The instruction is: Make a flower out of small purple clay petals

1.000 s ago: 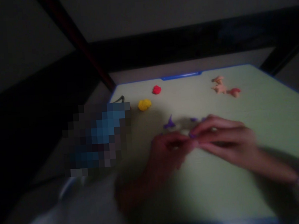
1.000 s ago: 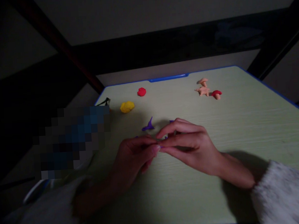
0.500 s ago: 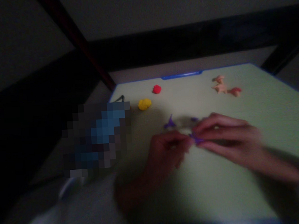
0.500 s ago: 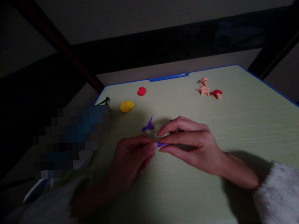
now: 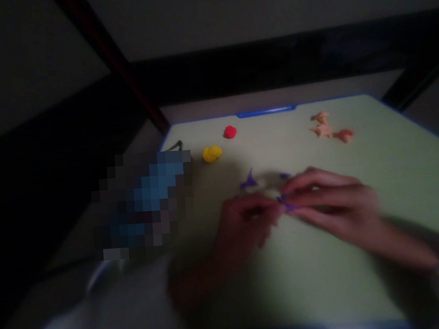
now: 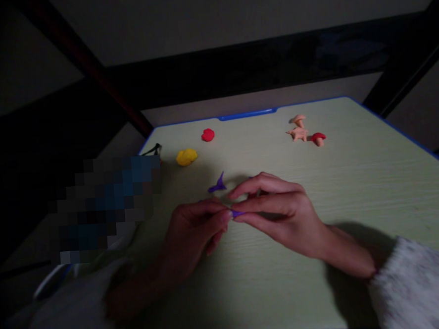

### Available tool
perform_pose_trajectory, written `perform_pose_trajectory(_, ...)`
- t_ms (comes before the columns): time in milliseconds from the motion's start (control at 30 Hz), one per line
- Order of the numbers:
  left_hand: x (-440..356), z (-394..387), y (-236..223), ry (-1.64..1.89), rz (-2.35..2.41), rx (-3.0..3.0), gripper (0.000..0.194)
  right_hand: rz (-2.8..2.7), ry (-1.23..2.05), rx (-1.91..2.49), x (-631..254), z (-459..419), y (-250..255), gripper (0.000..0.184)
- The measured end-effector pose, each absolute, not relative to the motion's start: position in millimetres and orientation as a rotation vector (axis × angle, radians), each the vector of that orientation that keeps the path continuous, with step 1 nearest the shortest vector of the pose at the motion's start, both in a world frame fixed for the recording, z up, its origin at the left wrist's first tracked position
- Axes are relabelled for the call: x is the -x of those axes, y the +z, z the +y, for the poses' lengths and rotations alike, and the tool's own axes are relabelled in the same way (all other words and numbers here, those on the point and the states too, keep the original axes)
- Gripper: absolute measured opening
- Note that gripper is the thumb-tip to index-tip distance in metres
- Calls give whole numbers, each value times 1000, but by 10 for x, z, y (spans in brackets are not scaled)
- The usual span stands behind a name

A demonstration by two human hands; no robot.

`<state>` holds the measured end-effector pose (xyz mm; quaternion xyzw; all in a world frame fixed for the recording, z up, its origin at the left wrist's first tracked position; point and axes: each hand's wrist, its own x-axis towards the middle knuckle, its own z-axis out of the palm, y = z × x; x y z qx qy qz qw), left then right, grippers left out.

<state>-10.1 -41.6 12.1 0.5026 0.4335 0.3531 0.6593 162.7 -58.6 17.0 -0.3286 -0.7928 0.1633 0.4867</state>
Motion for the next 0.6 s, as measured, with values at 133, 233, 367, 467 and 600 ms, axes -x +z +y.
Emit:
perform_pose_trajectory(133, 104, -417, 121, 816, 999, -1114, 21, -1914, 360, 840, -1626, -581, 172, 16)
perform_pose_trajectory(233, 102, -414, 118, 818, 984, -1082, 17, -1921, 372, 833, -1633, -579, 170, 14)
perform_pose_trajectory(367, 87, -407, 119, 752, 931, -1096, 18, -1944, 369, 810, -1641, -577, 176, 13)
perform_pose_trajectory(467, 71, -414, 123, 739, 933, -1123, 16, -1978, 356, 789, -1640, -576, 189, 10)
perform_pose_trajectory(600, 60, -431, 135, 795, 945, -1095, 15, -1994, 349, 797, -1632, -579, 200, 10)
